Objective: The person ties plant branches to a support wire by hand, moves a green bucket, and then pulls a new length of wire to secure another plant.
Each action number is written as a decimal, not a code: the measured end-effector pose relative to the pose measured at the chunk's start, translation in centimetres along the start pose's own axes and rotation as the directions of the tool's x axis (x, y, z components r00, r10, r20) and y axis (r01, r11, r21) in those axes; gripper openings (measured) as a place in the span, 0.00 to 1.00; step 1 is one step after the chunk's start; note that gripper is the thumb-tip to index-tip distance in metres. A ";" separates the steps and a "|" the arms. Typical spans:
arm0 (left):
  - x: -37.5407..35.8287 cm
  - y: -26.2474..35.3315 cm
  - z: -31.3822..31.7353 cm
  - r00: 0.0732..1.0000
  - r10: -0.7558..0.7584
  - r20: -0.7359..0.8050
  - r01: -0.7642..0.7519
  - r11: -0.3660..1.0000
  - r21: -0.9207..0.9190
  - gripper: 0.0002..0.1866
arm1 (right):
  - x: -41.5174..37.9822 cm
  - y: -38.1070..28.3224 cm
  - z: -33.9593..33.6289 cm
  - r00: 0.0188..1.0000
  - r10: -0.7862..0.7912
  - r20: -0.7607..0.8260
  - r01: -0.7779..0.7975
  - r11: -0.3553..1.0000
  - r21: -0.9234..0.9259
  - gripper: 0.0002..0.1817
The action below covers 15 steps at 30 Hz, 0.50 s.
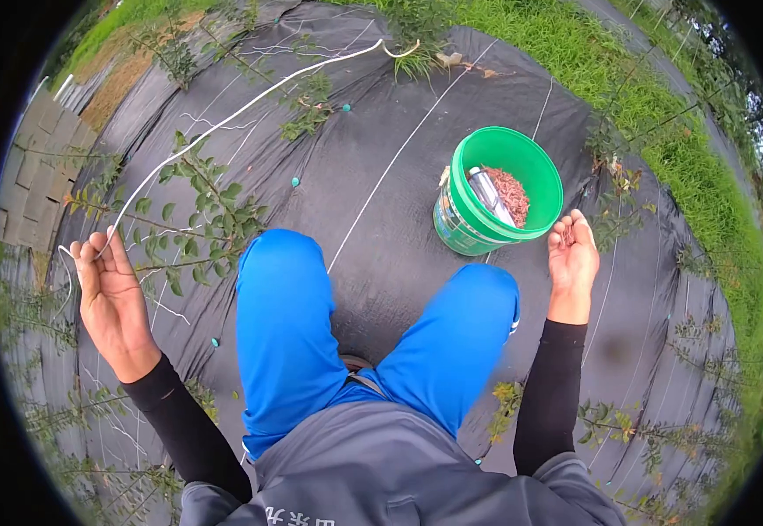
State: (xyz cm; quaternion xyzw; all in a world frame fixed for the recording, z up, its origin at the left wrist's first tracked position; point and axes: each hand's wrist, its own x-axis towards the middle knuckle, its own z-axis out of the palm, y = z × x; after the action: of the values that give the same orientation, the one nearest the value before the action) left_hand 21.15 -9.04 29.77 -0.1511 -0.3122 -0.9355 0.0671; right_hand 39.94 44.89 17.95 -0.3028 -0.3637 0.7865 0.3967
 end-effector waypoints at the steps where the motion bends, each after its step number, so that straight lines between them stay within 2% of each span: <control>1: -0.2 -0.1 -0.4 1.000 -0.008 0.003 0.008 1.000 -0.008 0.09 | 0.9 -0.7 1.2 0.986 -0.169 0.000 0.168 0.977 -0.132 0.12; 2: -0.2 -0.2 -0.9 1.000 -0.003 -0.030 0.003 1.000 0.005 0.10 | 2.7 -1.0 2.0 0.951 -0.305 0.047 0.308 0.924 -0.226 0.11; 4: 0.0 -0.8 -1.5 0.998 0.013 -0.057 -0.012 1.000 0.020 0.11 | 6.4 -0.9 3.0 0.889 -0.417 0.189 0.457 0.778 -0.431 0.15; 6: 0.2 -1.1 -1.5 0.997 0.005 -0.083 0.000 0.998 0.061 0.12 | 10.8 1.5 1.9 0.834 -0.385 0.395 0.549 0.496 -0.673 0.21; 7: 0.4 -1.4 -1.7 0.997 0.002 -0.078 0.003 0.998 0.060 0.13 | 11.1 2.4 2.3 0.825 -0.398 0.402 0.563 0.509 -0.651 0.21; 9: 0.3 -2.1 -1.6 0.998 -0.001 -0.058 0.003 0.999 0.034 0.13 | 10.2 3.0 2.2 0.699 -0.524 0.487 0.591 0.040 -0.805 0.22; 10: 0.2 -2.4 -1.6 0.999 -0.007 -0.037 0.008 1.000 0.005 0.13 | 10.1 2.7 2.8 0.623 -0.563 0.543 0.531 -0.205 -0.822 0.23; 12: 0.2 -3.5 -1.2 0.998 -0.047 -0.049 0.048 0.999 0.007 0.13 | 4.1 0.9 8.3 0.497 -0.620 0.607 0.733 -0.074 -0.676 0.20; 14: 0.2 -4.8 -0.5 0.989 -0.075 -0.125 0.080 0.996 0.033 0.12 | -0.7 -0.9 12.8 0.351 -0.579 0.736 0.865 -0.099 -0.491 0.18; 15: 0.3 -5.2 -0.6 0.990 -0.098 -0.099 0.101 0.995 0.023 0.12 | -2.5 -1.8 14.5 0.292 -0.529 0.796 0.885 -0.166 -0.435 0.18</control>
State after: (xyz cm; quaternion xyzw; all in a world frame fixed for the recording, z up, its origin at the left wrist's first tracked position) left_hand 19.53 -5.24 26.46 -0.0886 -0.3287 -0.9395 0.0375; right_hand 30.84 38.76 27.88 -0.0465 -0.8683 0.1308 0.4762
